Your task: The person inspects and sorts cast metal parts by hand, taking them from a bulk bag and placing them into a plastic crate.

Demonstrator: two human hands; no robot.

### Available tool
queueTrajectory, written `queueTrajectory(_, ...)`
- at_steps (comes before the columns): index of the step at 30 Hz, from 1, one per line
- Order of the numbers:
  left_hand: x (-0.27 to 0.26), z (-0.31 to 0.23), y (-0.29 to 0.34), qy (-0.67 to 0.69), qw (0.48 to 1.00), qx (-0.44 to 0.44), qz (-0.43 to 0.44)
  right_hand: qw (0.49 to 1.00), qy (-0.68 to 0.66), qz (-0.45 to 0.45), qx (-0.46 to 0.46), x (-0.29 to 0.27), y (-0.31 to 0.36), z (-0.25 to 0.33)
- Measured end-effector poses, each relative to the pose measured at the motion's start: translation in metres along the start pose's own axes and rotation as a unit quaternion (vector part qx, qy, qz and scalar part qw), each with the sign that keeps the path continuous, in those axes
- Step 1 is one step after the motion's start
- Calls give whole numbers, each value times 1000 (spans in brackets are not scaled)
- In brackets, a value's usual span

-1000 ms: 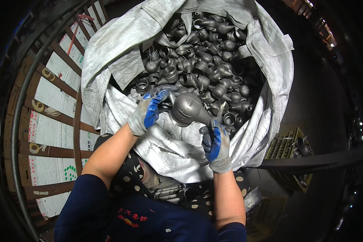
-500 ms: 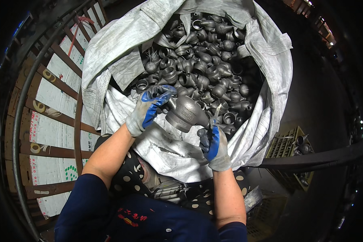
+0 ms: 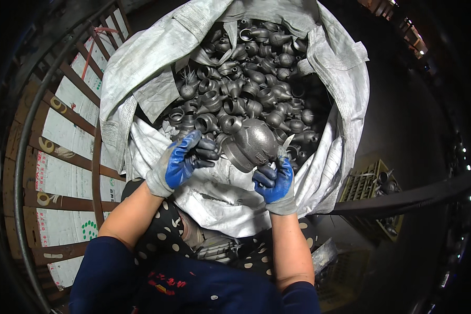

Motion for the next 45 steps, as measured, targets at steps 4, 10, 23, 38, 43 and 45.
queueTrajectory(4, 18, 13, 15, -101, 975, 168, 107, 993, -36, -111, -19, -9, -6, -4)
queueTrajectory(10, 32, -2, 23, -361, 793, 479, 101, 998, -12, -53, -9, -2, -13, -14)
queueTrajectory(23, 14, 34, -8, 351, 928, -104, 77, 839, 451, -186, -243, 8, -5, 1)
queueTrajectory(38, -8, 35, -5, 232, 973, -5, 5, 752, 607, -136, -217, 60, 26, -43)
queueTrajectory(43, -9, 33, 4, -127, 973, 195, 9, 636, 713, -113, -272, 62, 25, -42)
queueTrajectory(45, -12, 35, 4, -123, 970, 207, 16, 605, 734, -114, -285, 65, 25, -43)
Point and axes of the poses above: each hand's wrist, its own y-axis away from the middle knuckle, its own x-axis out of the palm, z = x × y, the point moved 4 cm from there along -y, towards the middle knuckle, and after that the axes turned 9 degrees about -z, right-handed, at the moved point
